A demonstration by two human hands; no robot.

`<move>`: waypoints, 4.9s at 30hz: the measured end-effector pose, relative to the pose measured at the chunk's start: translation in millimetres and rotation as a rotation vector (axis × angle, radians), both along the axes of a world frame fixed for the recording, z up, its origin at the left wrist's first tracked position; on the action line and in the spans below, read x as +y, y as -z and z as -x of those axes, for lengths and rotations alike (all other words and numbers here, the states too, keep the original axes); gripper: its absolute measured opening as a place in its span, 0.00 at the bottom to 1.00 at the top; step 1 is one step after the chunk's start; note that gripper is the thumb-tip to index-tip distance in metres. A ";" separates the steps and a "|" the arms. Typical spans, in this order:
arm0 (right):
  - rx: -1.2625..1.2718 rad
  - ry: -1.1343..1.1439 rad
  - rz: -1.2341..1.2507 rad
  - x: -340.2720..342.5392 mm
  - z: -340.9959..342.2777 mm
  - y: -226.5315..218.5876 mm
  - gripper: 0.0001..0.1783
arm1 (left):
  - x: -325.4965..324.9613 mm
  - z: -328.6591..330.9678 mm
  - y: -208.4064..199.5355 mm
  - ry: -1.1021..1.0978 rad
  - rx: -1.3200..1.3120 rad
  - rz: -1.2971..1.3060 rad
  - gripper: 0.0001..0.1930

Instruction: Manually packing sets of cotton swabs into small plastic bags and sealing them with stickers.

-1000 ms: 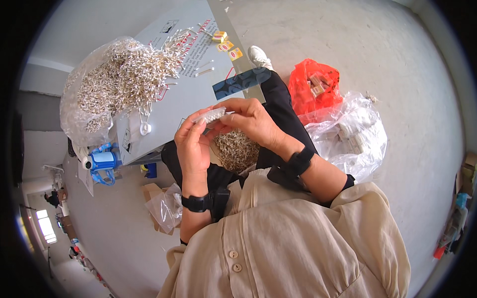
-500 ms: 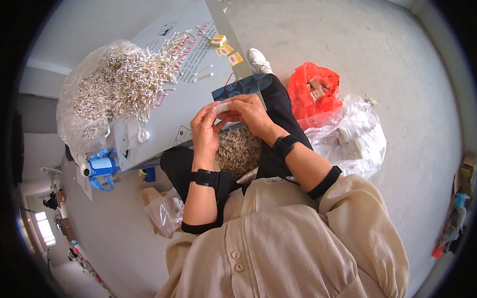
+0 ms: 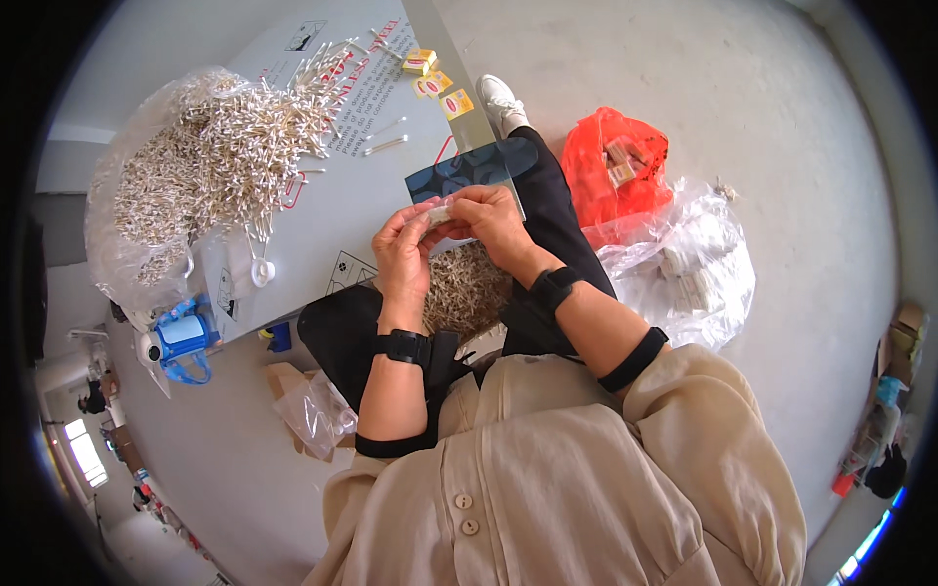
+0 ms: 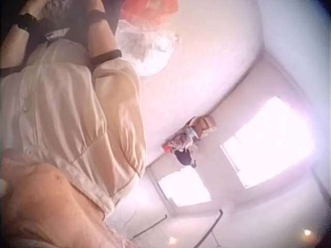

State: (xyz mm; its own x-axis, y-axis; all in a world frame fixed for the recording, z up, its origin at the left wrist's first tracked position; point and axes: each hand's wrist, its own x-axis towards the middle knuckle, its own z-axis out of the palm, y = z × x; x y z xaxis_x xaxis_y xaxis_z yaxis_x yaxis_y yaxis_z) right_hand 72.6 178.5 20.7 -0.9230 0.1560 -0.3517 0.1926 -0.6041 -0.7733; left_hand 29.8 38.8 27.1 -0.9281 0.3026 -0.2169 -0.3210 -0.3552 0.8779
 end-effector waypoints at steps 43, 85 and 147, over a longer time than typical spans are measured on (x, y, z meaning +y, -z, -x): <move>0.342 -0.191 0.040 -4.2 -54.5 -86.7 0.14 | -6.2 -59.1 -120.2 0.100 0.428 0.178 0.18; 0.472 -0.151 -0.147 -9.2 -58.6 -97.8 0.12 | -13.5 -49.8 -138.4 0.099 1.066 0.439 0.16; 0.501 -0.108 -0.258 -1.3 -57.2 -78.9 0.19 | -13.0 -55.3 -121.1 0.188 0.757 0.260 0.17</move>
